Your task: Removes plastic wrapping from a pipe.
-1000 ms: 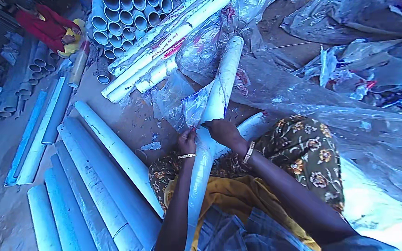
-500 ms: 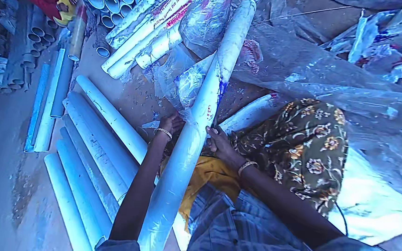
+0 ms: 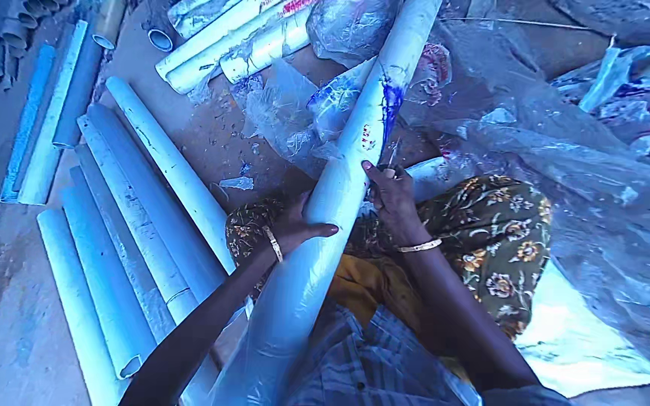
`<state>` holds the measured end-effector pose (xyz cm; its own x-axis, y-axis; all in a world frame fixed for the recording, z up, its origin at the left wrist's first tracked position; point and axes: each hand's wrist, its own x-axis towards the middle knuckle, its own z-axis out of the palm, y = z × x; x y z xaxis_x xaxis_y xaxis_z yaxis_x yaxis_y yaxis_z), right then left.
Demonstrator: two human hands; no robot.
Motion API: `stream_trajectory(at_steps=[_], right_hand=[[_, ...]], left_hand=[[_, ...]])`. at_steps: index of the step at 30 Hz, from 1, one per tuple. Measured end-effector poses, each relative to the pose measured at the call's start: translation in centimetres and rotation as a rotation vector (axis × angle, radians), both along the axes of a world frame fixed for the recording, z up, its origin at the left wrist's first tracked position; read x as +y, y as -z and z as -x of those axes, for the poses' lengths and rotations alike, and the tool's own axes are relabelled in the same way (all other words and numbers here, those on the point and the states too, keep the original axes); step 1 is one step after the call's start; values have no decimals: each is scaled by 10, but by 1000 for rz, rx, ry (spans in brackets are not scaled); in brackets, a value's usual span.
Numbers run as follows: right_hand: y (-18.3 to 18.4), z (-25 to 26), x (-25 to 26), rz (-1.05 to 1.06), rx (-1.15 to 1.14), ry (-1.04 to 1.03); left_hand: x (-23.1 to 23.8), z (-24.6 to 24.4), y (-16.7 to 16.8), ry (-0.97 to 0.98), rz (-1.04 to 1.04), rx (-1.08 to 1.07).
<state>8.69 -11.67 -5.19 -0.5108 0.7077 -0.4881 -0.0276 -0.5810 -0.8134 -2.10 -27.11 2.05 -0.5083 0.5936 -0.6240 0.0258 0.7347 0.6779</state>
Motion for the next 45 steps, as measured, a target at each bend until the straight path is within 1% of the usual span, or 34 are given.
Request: stream_trajectory(at_steps=[2, 4, 5, 7, 8, 9, 11, 12, 13, 14, 16, 18, 20, 22, 24, 25, 27, 29, 30, 31, 33, 36, 41, 43, 45], right_hand=[[-2, -1, 35, -183, -94, -48], [4, -2, 59, -287, -216, -175], [7, 1, 61, -290, -261, -221], [24, 7, 52, -229, -298, -216], [30, 9, 49, -205, -279, -165], [32, 12, 47, -192, -249, -104], [33, 12, 38, -188, -245, -62], [33, 12, 36, -198, -263, -63], [32, 13, 34, -213, -279, -65], [31, 16, 35, -227, -292, -61], [29, 16, 32, -230, -298, -61], [26, 13, 29, -223, -285, -70], [21, 10, 26, -211, -269, -76], [15, 6, 21, -215, -264, -70], [12, 0, 15, -284, -291, -80], [12, -5, 13, -351, -312, -116], [10, -17, 14, -525, -393, -239], [-3, -26, 18, -702, -568, -416], [-14, -27, 20, -759, -649, -506], [-24, -26, 22, -794, -714, -587], [-36, -21, 26, -860, -791, -689], [-42, -5, 30, -929, -856, -755], [-45, 22, 31, -995, -959, -827], [-46, 26, 31, -970, -979, -902], [-47, 26, 29, -921, -944, -939]], left_hand=[[22, -1, 11, -81, -141, -139], [23, -1, 34, -118, -192, -213], [19, 3, 48, -116, -202, -228], [8, 8, 69, -39, -191, -227], [9, 12, 71, 42, -181, -174], [14, 19, 69, 139, -162, -57], [22, 31, 65, 317, -125, 311], [28, 38, 63, 397, -152, 487], [38, 48, 63, 488, -238, 620], [50, 57, 64, 579, -340, 695], [69, 70, 70, 767, -462, 753], [81, 78, 79, 862, -588, 857], [88, 86, 81, 949, -664, 994], [90, 91, 90, 988, -739, 1151], [89, 91, 99, 941, -772, 1250], [87, 88, 102, 871, -775, 1240], [82, 80, 111, 627, -798, 1134], [79, 70, 124, 370, -860, 1068], [79, 67, 127, 298, -874, 1065], [79, 65, 129, 271, -880, 1079], [78, 64, 132, 283, -880, 1147], [78, 63, 134, 267, -877, 1203], [71, 58, 122, 275, -778, 1047], [72, 58, 121, 266, -788, 1040], [72, 59, 122, 251, -795, 1035]])
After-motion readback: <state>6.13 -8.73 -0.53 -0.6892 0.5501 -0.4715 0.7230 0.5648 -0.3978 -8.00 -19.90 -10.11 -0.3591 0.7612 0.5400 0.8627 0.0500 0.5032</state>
